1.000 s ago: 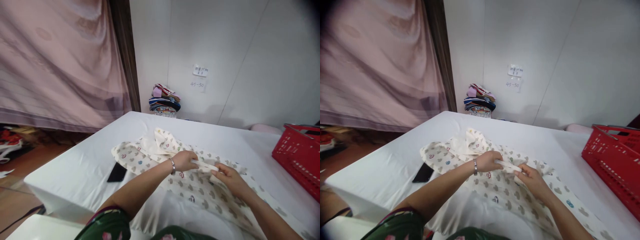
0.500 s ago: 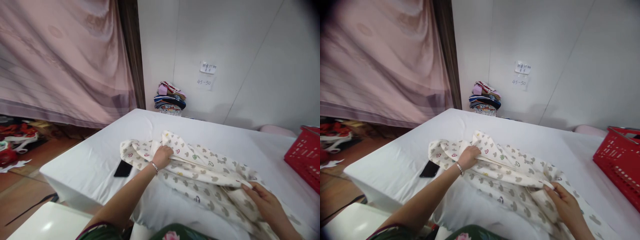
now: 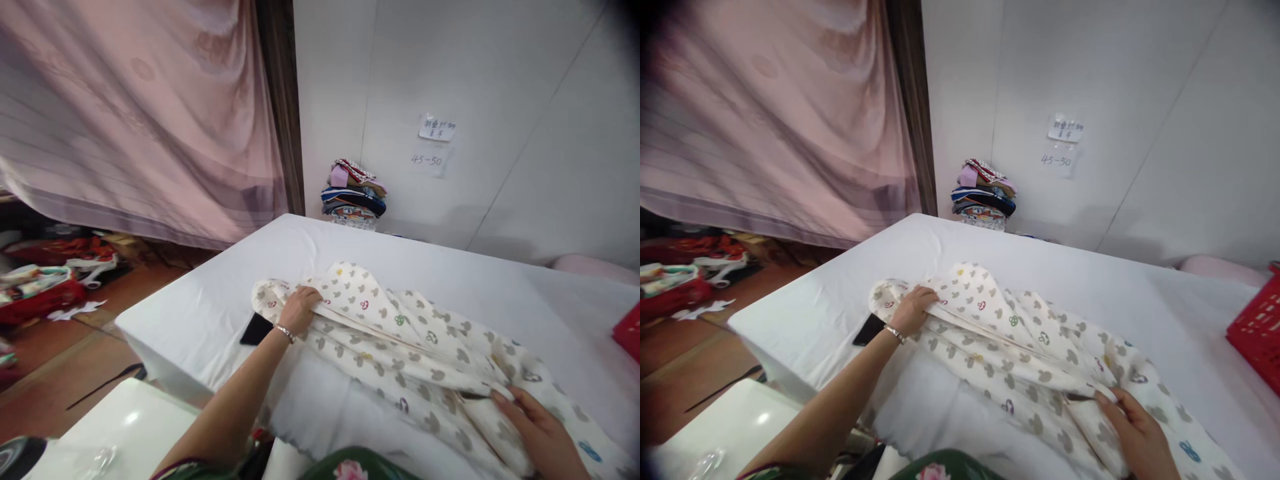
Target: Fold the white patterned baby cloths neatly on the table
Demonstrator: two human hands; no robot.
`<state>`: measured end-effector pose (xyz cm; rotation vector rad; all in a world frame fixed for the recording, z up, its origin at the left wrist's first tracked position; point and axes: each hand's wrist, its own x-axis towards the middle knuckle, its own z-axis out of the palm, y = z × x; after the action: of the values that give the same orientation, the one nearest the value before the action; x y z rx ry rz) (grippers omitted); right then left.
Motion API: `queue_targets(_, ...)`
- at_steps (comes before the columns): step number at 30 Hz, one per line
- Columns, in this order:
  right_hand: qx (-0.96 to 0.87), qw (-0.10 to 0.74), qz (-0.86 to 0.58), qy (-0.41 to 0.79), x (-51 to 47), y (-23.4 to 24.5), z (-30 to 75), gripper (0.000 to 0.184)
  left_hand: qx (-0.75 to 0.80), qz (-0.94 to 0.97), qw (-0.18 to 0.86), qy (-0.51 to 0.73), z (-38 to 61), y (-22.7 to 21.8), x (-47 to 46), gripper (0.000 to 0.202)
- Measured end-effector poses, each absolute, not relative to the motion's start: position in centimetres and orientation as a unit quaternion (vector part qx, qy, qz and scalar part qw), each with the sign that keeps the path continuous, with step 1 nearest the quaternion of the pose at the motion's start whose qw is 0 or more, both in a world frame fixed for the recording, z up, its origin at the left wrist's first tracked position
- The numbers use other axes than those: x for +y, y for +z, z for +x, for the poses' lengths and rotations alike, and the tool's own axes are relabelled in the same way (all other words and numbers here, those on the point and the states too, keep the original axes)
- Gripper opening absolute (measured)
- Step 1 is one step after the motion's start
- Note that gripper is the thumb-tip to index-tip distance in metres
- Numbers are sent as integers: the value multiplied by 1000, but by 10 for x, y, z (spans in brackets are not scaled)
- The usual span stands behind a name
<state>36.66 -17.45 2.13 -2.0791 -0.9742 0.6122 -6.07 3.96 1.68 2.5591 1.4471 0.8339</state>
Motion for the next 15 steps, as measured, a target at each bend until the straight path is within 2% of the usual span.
queue_targets(3,-375,375,-806,262,-176,18,370,51,487,822,93,279,-71,5,29,45)
queue_targets(6,-375,374,-809,255,-176,14,374,51,515,789,169,290,-80,2,24,39)
queue_targets(10,-400,379,-804,222,-175,11,376,49,598,699,304,246,-82,13,31,28)
queue_targets(12,-407,372,-808,210,-175,10,376,48,641,656,320,235,-77,19,40,22)
queue_targets(15,-414,351,-819,189,-175,10,374,49,678,628,305,231,-63,24,56,28)
